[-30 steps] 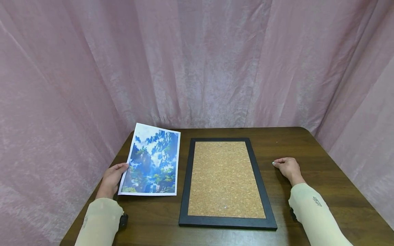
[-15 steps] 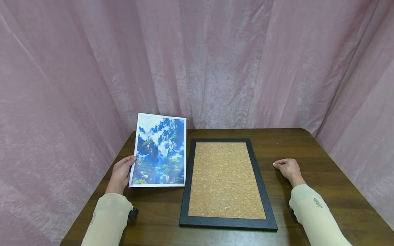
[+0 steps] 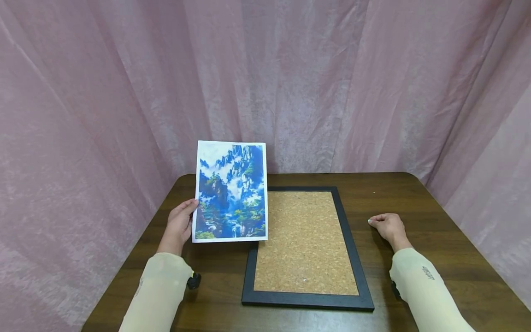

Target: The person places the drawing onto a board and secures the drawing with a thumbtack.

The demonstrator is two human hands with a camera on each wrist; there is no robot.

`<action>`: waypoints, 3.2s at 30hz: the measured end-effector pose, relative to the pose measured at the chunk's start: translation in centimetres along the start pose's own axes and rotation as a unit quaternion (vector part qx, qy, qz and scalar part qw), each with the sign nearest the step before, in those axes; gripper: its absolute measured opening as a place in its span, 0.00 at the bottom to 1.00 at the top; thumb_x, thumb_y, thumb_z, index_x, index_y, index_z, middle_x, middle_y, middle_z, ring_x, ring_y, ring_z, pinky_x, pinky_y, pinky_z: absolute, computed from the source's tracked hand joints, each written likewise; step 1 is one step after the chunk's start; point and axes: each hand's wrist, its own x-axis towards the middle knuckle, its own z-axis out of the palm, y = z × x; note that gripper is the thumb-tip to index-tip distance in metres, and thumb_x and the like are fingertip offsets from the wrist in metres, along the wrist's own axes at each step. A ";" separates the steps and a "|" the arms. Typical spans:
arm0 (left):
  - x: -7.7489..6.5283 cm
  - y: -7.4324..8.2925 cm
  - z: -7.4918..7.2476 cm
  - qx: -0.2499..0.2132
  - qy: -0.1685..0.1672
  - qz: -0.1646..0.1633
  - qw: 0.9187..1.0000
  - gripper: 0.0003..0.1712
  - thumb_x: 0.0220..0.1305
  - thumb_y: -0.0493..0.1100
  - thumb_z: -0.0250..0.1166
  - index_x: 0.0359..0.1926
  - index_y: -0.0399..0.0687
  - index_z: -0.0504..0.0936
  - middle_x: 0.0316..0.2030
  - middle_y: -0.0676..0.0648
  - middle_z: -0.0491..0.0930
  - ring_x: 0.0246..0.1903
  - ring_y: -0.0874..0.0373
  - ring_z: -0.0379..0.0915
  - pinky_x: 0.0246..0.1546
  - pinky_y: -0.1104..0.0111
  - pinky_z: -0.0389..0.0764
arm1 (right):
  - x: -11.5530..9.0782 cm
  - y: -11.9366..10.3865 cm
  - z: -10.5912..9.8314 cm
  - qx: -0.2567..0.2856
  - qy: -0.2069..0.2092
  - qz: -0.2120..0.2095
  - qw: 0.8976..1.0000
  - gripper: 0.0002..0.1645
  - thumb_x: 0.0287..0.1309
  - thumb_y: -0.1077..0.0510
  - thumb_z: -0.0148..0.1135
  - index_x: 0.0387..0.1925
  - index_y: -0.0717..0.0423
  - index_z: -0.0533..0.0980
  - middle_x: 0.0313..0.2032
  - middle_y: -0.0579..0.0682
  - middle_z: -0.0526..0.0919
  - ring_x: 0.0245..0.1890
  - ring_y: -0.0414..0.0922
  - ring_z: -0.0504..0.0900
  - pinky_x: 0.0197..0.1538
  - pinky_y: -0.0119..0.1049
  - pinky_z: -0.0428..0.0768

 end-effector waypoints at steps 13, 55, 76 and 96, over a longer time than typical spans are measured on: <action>-1.2 -2.6 5.2 -0.030 -0.037 -0.016 0.999 0.12 0.58 0.44 0.63 0.40 0.43 0.77 0.34 0.49 0.79 0.36 0.57 0.75 0.39 0.67 0.77 | 0.0 0.0 0.1 0.003 -0.004 -0.001 1.000 0.15 0.59 0.54 0.57 0.38 0.61 0.81 0.45 0.62 0.78 0.47 0.61 0.71 0.50 0.54 0.66; -7.9 -10.9 13.5 0.224 -0.051 0.039 0.972 0.09 0.58 0.43 0.64 0.36 0.42 0.80 0.31 0.48 0.79 0.32 0.56 0.73 0.33 0.65 0.74 | 0.5 0.4 0.0 -0.006 0.002 -0.019 1.000 0.15 0.58 0.53 0.57 0.37 0.61 0.81 0.45 0.62 0.78 0.49 0.61 0.70 0.50 0.53 0.66; -6.8 -8.9 12.8 0.596 -0.211 0.191 0.751 0.25 0.51 0.55 0.67 0.50 0.52 0.78 0.55 0.46 0.69 0.54 0.49 0.62 0.54 0.52 0.60 | 0.7 -0.1 0.3 -0.013 0.003 -0.017 1.000 0.15 0.58 0.53 0.58 0.36 0.61 0.81 0.45 0.62 0.78 0.49 0.61 0.70 0.51 0.53 0.65; -6.0 -9.1 12.9 0.687 -0.318 0.185 0.627 0.46 0.51 0.70 0.57 0.66 0.51 0.61 0.68 0.48 0.50 0.67 0.48 0.37 0.61 0.44 0.36 | 0.7 0.2 0.2 -0.016 -0.004 -0.021 1.000 0.15 0.59 0.53 0.57 0.37 0.61 0.81 0.45 0.63 0.77 0.48 0.61 0.71 0.50 0.53 0.66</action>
